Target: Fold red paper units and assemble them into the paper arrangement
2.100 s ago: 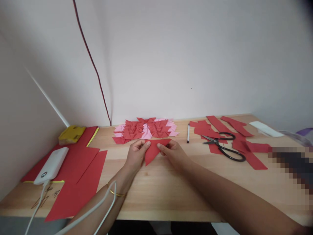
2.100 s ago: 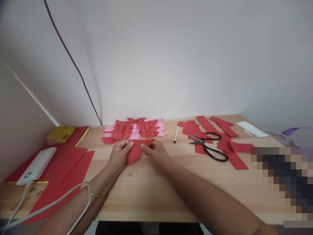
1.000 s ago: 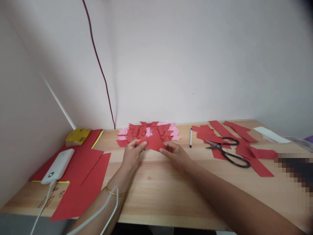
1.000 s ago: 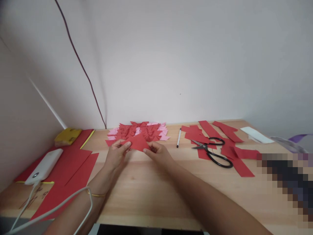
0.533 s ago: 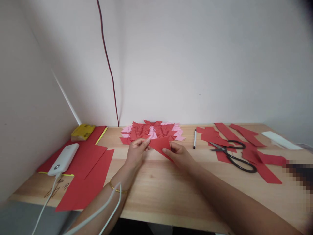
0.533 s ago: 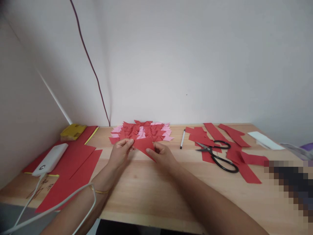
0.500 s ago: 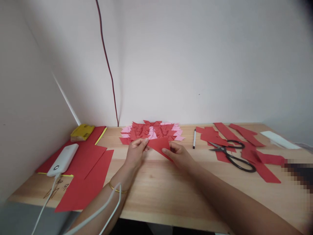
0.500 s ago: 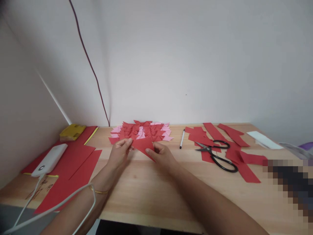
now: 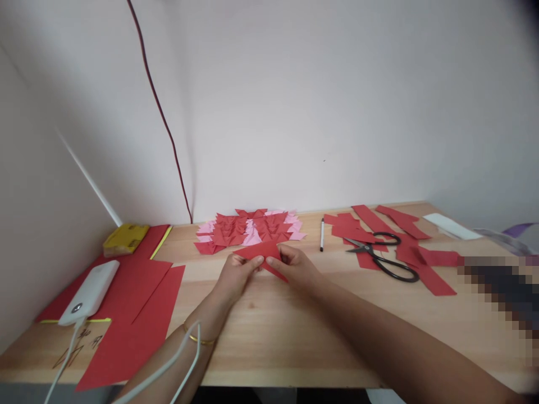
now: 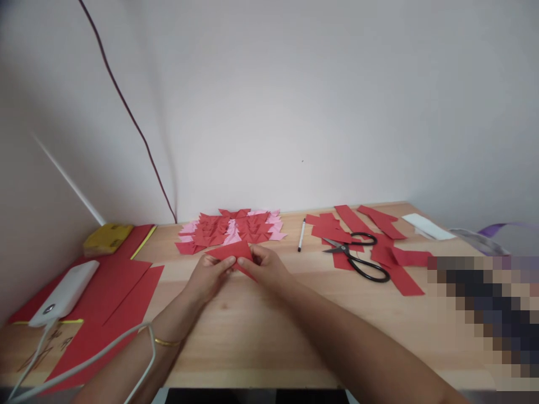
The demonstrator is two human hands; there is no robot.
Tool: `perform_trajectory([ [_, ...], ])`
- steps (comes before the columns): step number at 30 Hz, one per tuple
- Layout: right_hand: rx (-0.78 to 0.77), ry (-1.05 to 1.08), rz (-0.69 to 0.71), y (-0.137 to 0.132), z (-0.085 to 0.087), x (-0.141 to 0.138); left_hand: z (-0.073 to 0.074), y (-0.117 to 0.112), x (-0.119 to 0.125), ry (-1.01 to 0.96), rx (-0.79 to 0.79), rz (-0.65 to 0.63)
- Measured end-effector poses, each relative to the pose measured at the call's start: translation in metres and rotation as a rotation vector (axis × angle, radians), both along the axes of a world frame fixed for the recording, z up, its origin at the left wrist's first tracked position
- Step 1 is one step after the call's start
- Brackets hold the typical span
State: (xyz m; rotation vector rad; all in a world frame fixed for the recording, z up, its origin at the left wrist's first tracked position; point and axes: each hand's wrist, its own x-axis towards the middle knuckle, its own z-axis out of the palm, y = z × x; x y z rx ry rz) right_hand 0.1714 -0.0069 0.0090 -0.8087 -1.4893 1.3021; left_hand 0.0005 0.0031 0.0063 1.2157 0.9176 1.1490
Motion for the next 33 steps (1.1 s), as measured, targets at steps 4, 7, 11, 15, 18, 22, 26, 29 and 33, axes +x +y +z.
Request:
perform_trajectory([
  [4,-0.02,-0.012,-0.144,0.003,-0.005,0.0,0.002,-0.002,0.0,0.052,-0.008,-0.021],
  [7,0.032,-0.027,-0.203,0.003,-0.005,0.001,0.005,-0.003,-0.001,0.082,-0.004,-0.024],
  [11,0.063,-0.071,-0.232,0.0,-0.001,0.003,0.007,-0.003,-0.001,0.093,0.014,-0.045],
  [15,0.069,-0.104,-0.253,-0.001,0.002,0.004,0.01,-0.005,0.001,0.095,-0.054,-0.051],
  [18,0.041,-0.107,-0.235,-0.001,0.002,0.003,0.011,-0.006,0.001,0.096,-0.067,-0.026],
  [22,0.02,-0.132,-0.062,0.0,-0.001,0.001,0.006,-0.001,0.0,0.044,-0.047,0.069],
  [26,0.067,-0.148,0.022,0.0,-0.005,0.0,0.002,0.001,-0.001,0.007,-0.036,0.117],
  [29,0.075,-0.136,0.003,0.001,-0.005,0.001,-0.001,0.001,-0.002,0.078,-0.054,0.067],
  [33,0.055,-0.167,-0.006,0.0,-0.003,0.001,-0.005,0.001,-0.002,0.13,-0.049,0.056],
])
